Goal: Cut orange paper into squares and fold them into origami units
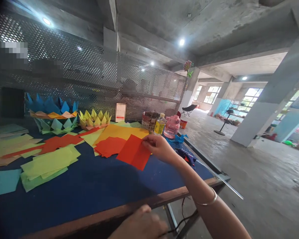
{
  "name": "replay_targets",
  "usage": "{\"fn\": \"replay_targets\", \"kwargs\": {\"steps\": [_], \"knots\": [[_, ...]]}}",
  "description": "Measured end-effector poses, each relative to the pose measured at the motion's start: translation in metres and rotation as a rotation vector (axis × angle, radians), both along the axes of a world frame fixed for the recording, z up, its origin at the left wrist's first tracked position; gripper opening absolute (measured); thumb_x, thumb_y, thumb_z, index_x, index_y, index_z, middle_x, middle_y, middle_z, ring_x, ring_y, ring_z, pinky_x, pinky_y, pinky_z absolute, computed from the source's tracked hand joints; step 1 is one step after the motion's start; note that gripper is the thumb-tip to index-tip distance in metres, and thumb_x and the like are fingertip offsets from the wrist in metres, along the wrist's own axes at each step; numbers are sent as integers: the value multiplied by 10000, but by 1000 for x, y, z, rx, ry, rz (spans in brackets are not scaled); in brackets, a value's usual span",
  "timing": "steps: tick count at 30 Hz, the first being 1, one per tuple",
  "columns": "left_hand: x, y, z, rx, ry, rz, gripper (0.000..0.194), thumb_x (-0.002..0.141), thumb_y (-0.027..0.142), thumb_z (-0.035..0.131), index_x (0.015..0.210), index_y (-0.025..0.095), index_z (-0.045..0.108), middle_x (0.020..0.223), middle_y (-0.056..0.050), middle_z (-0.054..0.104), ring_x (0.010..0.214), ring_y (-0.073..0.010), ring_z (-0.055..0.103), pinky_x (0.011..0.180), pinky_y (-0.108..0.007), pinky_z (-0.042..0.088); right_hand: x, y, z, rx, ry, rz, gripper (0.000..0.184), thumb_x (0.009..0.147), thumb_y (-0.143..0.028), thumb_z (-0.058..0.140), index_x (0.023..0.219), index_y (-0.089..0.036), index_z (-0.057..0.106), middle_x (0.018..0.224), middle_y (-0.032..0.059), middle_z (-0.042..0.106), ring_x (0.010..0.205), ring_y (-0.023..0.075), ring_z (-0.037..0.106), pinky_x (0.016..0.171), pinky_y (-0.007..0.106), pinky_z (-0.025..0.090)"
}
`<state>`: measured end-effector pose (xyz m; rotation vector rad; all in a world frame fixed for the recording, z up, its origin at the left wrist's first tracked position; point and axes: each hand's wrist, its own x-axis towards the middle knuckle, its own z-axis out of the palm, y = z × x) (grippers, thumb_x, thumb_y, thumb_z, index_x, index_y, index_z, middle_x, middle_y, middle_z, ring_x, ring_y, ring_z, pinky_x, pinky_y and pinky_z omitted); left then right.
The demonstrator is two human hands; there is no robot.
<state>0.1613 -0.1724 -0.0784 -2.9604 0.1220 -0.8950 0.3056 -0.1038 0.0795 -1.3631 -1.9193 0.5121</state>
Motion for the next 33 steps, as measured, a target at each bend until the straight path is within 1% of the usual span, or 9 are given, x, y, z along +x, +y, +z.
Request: {"fn": "replay_targets", "kwargs": {"steps": [2, 4, 6, 10, 16, 24, 28, 31, 33], "knots": [[-14, 15, 19, -116, 29, 97, 83, 905, 176, 537, 902, 208, 613, 921, -49, 703, 801, -179, 617, 700, -312, 401, 0, -1, 0, 1, 6, -1, 249, 870, -375, 549, 897, -148, 647, 738, 10, 618, 651, 139, 537, 572, 246, 381], [-28, 35, 42, -378, 111, 266, 104, 855, 183, 600, 946, 222, 633, 1050, -52, 677, 935, -215, 609, 791, -335, 417, -1, -1, 1, 3, 16, -6, 250, 866, -379, 551, 894, -150, 647, 738, 10, 621, 654, 142, 544, 573, 247, 386], [-36, 55, 61, -630, 174, 422, 117, 822, 134, 610, 875, 229, 655, 1009, -29, 674, 993, -211, 602, 866, -338, 419, -2, -1, 2, 7, 24, -15, 253, 864, -389, 555, 894, -155, 647, 742, 12, 627, 665, 148, 554, 580, 250, 397], [-36, 79, 74, -699, 171, 540, 86, 819, 136, 614, 834, 197, 673, 952, -58, 712, 981, -228, 629, 874, -347, 433, -5, -2, 4, 8, 43, -13, 248, 851, -403, 562, 880, -169, 637, 747, 11, 627, 670, 152, 555, 592, 256, 401], [-25, 82, 64, -695, 164, 574, 66, 817, 188, 638, 801, 198, 701, 906, -59, 754, 915, -231, 666, 822, -332, 446, -5, -1, 2, -6, 24, -14, 246, 849, -400, 560, 887, -173, 645, 720, 4, 610, 648, 148, 540, 584, 258, 399], [-26, 85, 68, -594, 207, 476, 143, 823, 108, 561, 772, 184, 671, 860, -72, 740, 882, -225, 658, 807, -334, 419, -2, 1, 0, 8, 23, -15, 245, 851, -394, 563, 886, -168, 651, 741, 8, 626, 671, 153, 557, 595, 261, 411], [-20, 47, 36, -499, 292, 254, 106, 722, 138, 697, 756, 225, 648, 861, -6, 727, 790, -169, 640, 720, -277, 413, -1, 3, -1, -2, 34, -7, 242, 846, -391, 573, 877, -163, 649, 728, 5, 624, 660, 146, 549, 581, 249, 395], [-14, 19, 5, -207, 191, -5, 25, 848, 217, 647, 831, 226, 632, 751, 6, 712, 666, -140, 606, 617, -278, 394, -5, 6, -2, -28, 52, -6, 233, 846, -383, 581, 870, -162, 650, 721, -1, 632, 649, 140, 556, 576, 241, 394], [-17, 12, 1, -189, 89, -42, 61, 896, 228, 599, 943, 254, 629, 832, 6, 730, 710, -139, 623, 640, -283, 399, -9, 10, -4, -35, 62, -2, 223, 847, -373, 579, 855, -161, 648, 724, 2, 639, 651, 140, 560, 574, 239, 396]]}}
